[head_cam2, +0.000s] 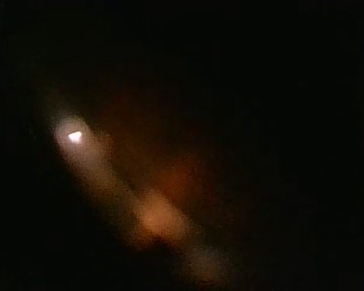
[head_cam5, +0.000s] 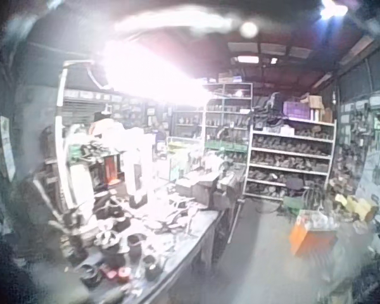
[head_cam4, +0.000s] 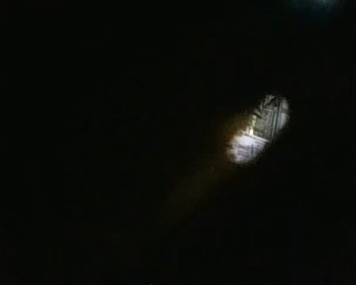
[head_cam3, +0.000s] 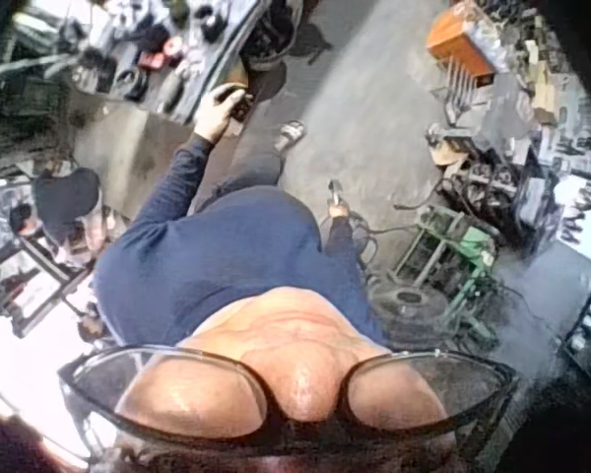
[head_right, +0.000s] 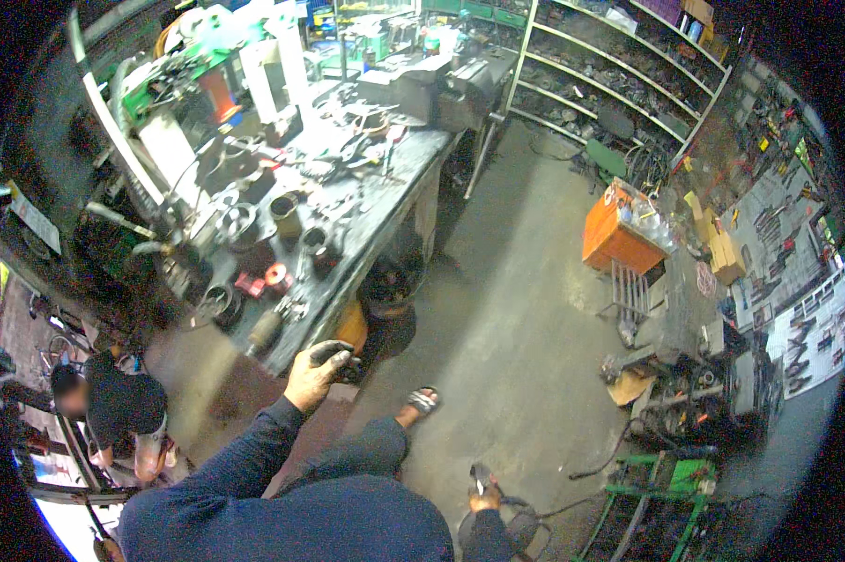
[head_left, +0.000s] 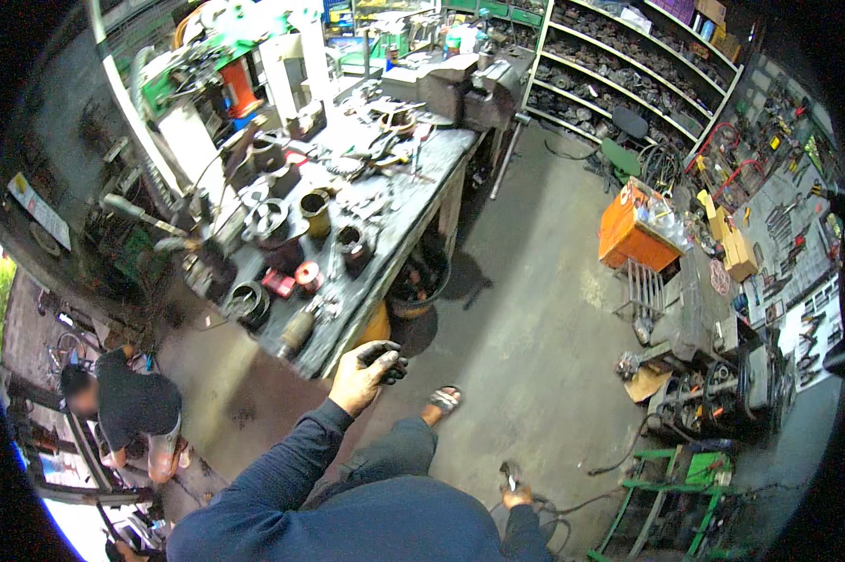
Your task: The person secures a small mechanical part in a bench vise and repeatedly strikes it with a hammer. They adjust the vise and reposition the part multiple times while continuing to hammer it.
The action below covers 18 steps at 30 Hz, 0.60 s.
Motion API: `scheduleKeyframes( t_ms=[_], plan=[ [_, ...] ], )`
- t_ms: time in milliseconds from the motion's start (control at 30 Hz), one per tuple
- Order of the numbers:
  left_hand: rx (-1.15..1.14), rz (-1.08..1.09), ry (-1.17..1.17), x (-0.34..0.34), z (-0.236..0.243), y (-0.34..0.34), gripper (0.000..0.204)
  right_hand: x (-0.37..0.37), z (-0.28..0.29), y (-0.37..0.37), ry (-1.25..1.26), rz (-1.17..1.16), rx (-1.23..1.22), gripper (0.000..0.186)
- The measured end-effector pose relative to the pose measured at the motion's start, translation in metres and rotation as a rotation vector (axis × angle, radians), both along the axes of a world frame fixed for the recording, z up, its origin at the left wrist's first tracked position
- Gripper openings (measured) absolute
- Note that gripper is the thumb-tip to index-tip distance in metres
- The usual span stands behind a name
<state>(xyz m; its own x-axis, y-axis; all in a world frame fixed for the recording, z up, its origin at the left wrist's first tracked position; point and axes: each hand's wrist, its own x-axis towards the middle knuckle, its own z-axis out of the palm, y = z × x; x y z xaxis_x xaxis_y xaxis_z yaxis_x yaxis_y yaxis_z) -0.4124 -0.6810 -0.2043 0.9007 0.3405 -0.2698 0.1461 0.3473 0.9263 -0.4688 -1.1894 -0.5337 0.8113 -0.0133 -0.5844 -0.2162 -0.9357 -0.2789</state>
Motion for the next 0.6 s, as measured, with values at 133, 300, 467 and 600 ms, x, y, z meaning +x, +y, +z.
scheduleKeyframes(
  t_ms=[133, 300, 467, 600],
  plan=[
    [0.184, -0.026, -0.104, 0.151, -0.010, -0.020, 0.020, 0.086, 0.009, 0.012, 0.246, 0.015, -0.172, 0.071],
    [0.458, 0.028, -0.141, 0.315, 0.004, -0.036, 0.024, 0.234, 0.043, -0.024, 0.154, -0.103, -0.154, 0.069],
    [0.481, 0.103, -0.318, 0.457, 0.051, -0.030, 0.021, 0.401, 0.074, -0.053, 0.018, -0.135, -0.086, 0.066],
    [0.337, 0.256, -0.337, 0.558, 0.071, -0.029, 0.013, 0.524, 0.069, -0.068, 0.006, -0.067, -0.098, 0.065]
  ],
)
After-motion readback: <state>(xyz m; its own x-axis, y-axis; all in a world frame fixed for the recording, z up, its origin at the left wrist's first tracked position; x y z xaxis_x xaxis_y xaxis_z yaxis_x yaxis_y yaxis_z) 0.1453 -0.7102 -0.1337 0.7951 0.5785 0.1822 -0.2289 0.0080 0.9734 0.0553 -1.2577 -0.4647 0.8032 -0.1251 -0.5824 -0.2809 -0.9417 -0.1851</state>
